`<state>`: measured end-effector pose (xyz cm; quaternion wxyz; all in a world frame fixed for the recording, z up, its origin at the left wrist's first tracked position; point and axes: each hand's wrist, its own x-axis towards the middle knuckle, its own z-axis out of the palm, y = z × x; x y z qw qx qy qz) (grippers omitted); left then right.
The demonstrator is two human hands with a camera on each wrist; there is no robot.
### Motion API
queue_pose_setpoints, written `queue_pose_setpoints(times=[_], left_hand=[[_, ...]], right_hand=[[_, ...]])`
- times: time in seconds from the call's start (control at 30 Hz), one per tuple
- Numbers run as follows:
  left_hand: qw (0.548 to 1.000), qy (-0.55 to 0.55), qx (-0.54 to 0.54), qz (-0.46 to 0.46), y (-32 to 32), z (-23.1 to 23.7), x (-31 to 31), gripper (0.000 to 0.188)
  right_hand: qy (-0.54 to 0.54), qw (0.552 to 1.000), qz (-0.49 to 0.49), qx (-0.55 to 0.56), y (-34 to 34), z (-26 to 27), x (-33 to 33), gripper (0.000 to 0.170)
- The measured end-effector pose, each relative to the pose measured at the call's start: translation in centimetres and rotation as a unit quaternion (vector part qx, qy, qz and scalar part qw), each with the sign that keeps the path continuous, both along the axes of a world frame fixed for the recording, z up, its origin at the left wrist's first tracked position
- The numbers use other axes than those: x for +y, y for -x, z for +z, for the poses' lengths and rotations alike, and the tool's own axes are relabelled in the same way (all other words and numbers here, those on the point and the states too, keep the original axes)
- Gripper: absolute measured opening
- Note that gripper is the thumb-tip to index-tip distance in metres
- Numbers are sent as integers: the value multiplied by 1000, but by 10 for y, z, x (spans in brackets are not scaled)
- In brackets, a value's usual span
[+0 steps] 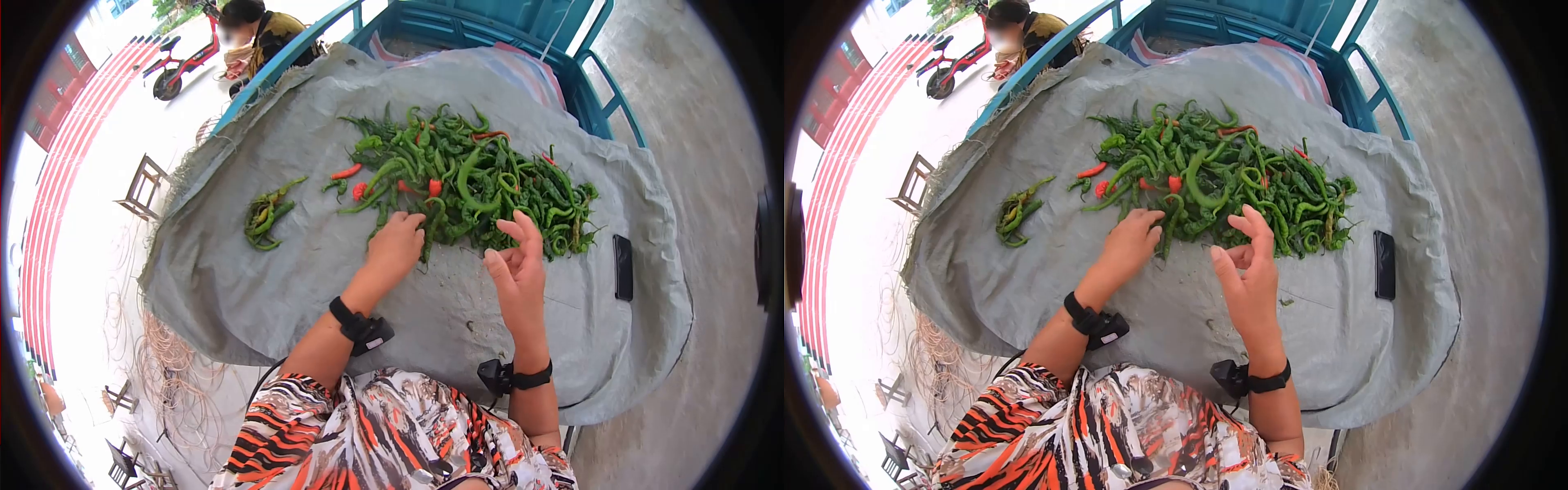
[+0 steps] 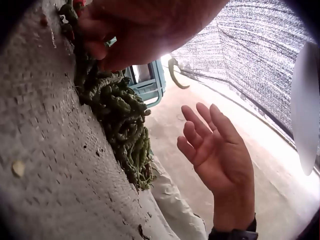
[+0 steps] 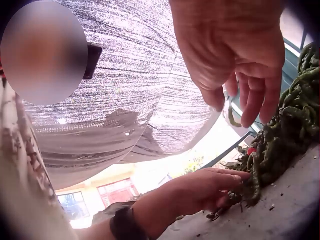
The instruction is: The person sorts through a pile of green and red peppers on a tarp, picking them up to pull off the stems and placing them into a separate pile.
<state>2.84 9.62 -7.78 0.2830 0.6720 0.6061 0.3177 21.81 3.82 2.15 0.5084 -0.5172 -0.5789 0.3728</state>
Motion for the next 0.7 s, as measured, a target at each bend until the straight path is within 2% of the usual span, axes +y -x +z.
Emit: queue_pose_setpoints(times=[0.07, 0.13, 0.2, 0.27, 0.37, 0.43, 0.53, 0.57, 0.63, 0.67, 0.7], left_hand=[[999, 24, 31, 6, -2, 3, 0, 29], [996, -39, -73, 25, 0, -12, 2, 29], [980, -38, -193, 39, 2, -19, -5, 26], [945, 28, -323, 47, 4, 17, -25, 21], [889, 152, -431, 37, 4, 31, -44, 21], [867, 176, -464, 41, -2, 28, -51, 25], [846, 193, -493, 64, -9, 21, -53, 28], [840, 197, -500, 74, -10, 20, -52, 28], [858, 153, -476, 114, -8, 19, -50, 29], [866, 133, -463, 134, -5, 18, -49, 30], [914, 64, -379, 132, 1, 9, -45, 29]], right_hand=[[16, 1000, 10, -25, -3, -12, -1, 39], [46, 986, 84, -136, -9, -24, -3, 44], [62, 967, 133, -208, -5, -29, -9, 46], [73, 975, 117, -176, 1, -36, -13, 44], [108, 980, 99, -134, 16, -41, -15, 39], [137, 976, 114, -128, 27, -36, -17, 38], [141, 971, 136, -133, 20, -70, -20, 38], [155, 961, 146, -175, 14, -69, -21, 36], [182, 935, 162, -258, 3, -53, -24, 33], [195, 937, 166, -238, -3, -46, -24, 32], [209, 939, 168, -217, -9, -38, -24, 31]])
